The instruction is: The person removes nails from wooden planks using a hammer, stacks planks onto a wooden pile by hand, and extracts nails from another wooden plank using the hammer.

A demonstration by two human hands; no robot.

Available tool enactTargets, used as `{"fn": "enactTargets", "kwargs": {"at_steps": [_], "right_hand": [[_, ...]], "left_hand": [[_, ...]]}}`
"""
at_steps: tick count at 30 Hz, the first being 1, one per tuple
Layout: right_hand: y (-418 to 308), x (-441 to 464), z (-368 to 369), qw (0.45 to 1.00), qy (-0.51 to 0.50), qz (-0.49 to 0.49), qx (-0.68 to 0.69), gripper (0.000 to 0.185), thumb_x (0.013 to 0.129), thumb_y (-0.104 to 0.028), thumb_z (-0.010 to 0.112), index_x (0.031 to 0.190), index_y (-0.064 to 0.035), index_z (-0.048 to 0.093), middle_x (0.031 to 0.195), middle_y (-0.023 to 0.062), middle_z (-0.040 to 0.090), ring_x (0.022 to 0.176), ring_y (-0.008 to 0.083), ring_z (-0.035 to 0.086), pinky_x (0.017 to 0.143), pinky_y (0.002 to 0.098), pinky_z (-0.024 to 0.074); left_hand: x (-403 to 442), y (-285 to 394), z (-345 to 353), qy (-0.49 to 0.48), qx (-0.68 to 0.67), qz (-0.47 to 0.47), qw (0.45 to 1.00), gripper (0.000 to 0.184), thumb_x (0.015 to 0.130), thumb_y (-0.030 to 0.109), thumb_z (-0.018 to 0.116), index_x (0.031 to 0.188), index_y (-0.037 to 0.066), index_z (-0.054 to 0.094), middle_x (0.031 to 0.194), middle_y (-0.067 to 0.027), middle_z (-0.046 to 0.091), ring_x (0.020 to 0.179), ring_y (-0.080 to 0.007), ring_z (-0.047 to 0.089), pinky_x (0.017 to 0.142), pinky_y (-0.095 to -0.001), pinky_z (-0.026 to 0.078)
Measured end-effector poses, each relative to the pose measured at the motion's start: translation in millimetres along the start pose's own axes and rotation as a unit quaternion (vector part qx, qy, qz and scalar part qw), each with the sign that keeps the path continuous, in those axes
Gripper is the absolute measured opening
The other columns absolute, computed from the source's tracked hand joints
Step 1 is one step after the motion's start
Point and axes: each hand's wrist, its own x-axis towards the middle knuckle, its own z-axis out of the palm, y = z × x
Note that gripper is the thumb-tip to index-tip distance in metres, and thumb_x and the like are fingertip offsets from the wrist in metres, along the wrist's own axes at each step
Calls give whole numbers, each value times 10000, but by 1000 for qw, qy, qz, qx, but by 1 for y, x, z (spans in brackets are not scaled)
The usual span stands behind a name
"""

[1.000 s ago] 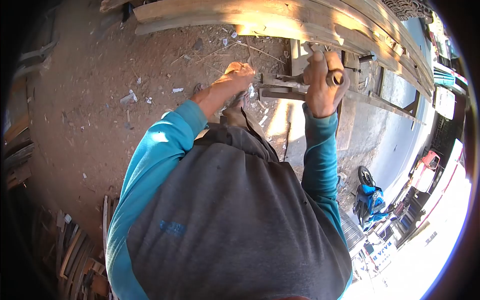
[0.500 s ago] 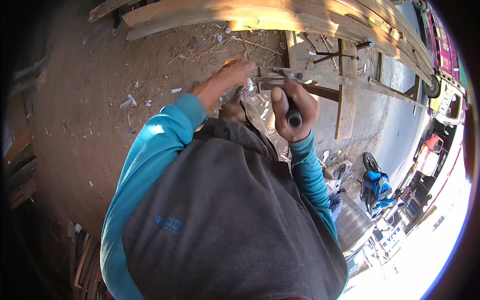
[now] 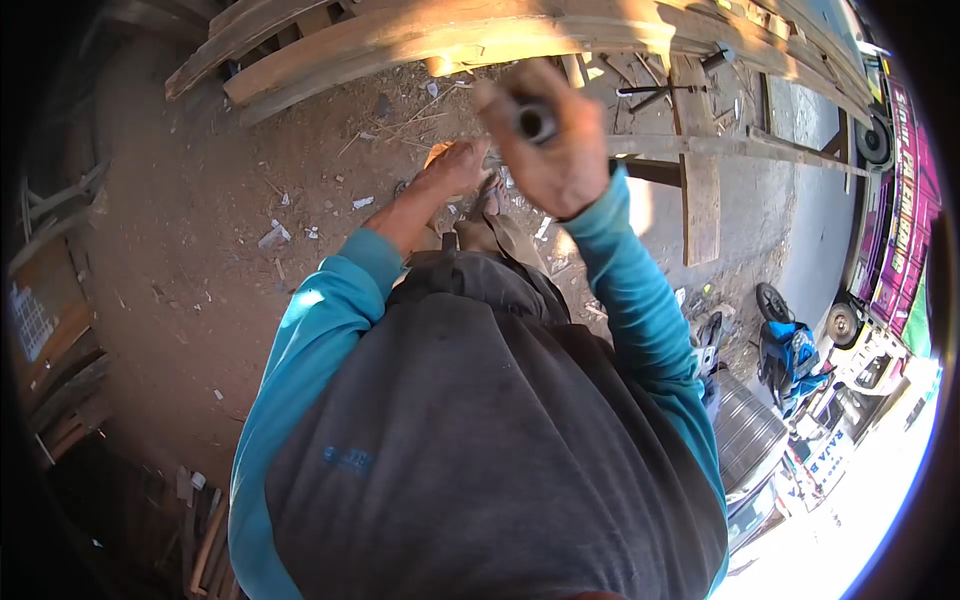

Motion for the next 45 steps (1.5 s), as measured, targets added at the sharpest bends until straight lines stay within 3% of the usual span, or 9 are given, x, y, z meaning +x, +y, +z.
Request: {"fn": "enactTargets", "kwargs": {"at_steps": [2, 6, 9, 14, 20, 24, 29, 34, 45], "right_hand": [[10, -2, -2, 986, 47, -139, 78, 216, 980, -158, 601, 782, -78, 569, 689, -10, 554, 560, 88, 508, 558, 257, 455], [231, -19, -253, 860, 284, 18, 422, 395, 931, -444, 572, 638, -258, 383, 571, -122, 341, 513, 47, 402, 495, 249, 374], [158, -52, -266, 845, 416, -49, 332, 372, 879, -482, 603, 667, -236, 420, 467, -108, 362, 384, 107, 441, 399, 255, 419], [106, -62, -194, 804, 469, -73, 360, 411, 1020, -411, 479, 805, -63, 519, 632, 4, 407, 582, 138, 448, 614, 283, 415], [120, -65, -120, 876, 404, -60, 255, 311, 1016, -275, 540, 930, 19, 595, 770, 60, 539, 726, 184, 559, 761, 355, 490], [118, -44, -95, 965, 209, -59, 145, 263, 976, -203, 634, 830, 15, 634, 745, 64, 647, 681, 106, 587, 623, 252, 456], [86, -36, -50, 949, 210, -76, 222, 144, 923, -61, 688, 831, -8, 590, 698, -1, 593, 608, 66, 541, 542, 238, 427], [90, -15, -7, 969, 205, -51, 127, 210, 893, -125, 764, 819, -36, 589, 621, -18, 393, 594, 76, 380, 524, 275, 339], [68, 50, 20, 974, 219, -8, 64, 455, 893, -414, 738, 759, -9, 578, 648, 53, 548, 635, 164, 514, 622, 372, 451]], "left_hand": [[11, -2, 10, 32, 10, 70, 997, 420, 825, 109, 676, 1204, -21, 551, 1128, -321, 636, 1067, -460, 624, 924, -500, 512], [5, 9, -10, -16, 9, -61, 998, 470, 832, 174, 718, 1229, -15, 553, 1090, -338, 641, 1047, -464, 630, 905, -507, 512], [6, 17, -15, -50, 68, -86, 993, 515, 801, 187, 746, 1248, -10, 582, 1150, -306, 643, 1106, -441, 622, 956, -492, 495], [3, 28, -21, -42, 64, -74, 994, 555, 840, 315, 748, 1277, 20, 574, 1175, -255, 656, 1120, -424, 621, 952, -488, 496], [0, 28, -24, -89, 65, -130, 985, 571, 844, 315, 734, 1307, 31, 555, 1224, -266, 632, 1152, -411, 609, 971, -460, 496], [3, 27, -19, -50, 39, -105, 992, 594, 844, 299, 736, 1325, 17, 532, 1230, -278, 619, 1159, -415, 602, 983, -451, 489], [-2, 17, -8, -23, -33, -107, 993, 580, 856, 312, 727, 1297, -9, 529, 1253, -290, 589, 1190, -425, 573, 992, -453, 476], [-1, 9, 2, 10, 24, -89, 996, 545, 844, 331, 739, 1216, -15, 541, 1220, -296, 586, 1146, -444, 576, 953, -477, 480], [-6, 12, 7, 14, -10, -100, 995, 593, 851, 307, 738, 1292, -13, 503, 1197, -295, 604, 1143, -438, 587, 953, -477, 485]]}}
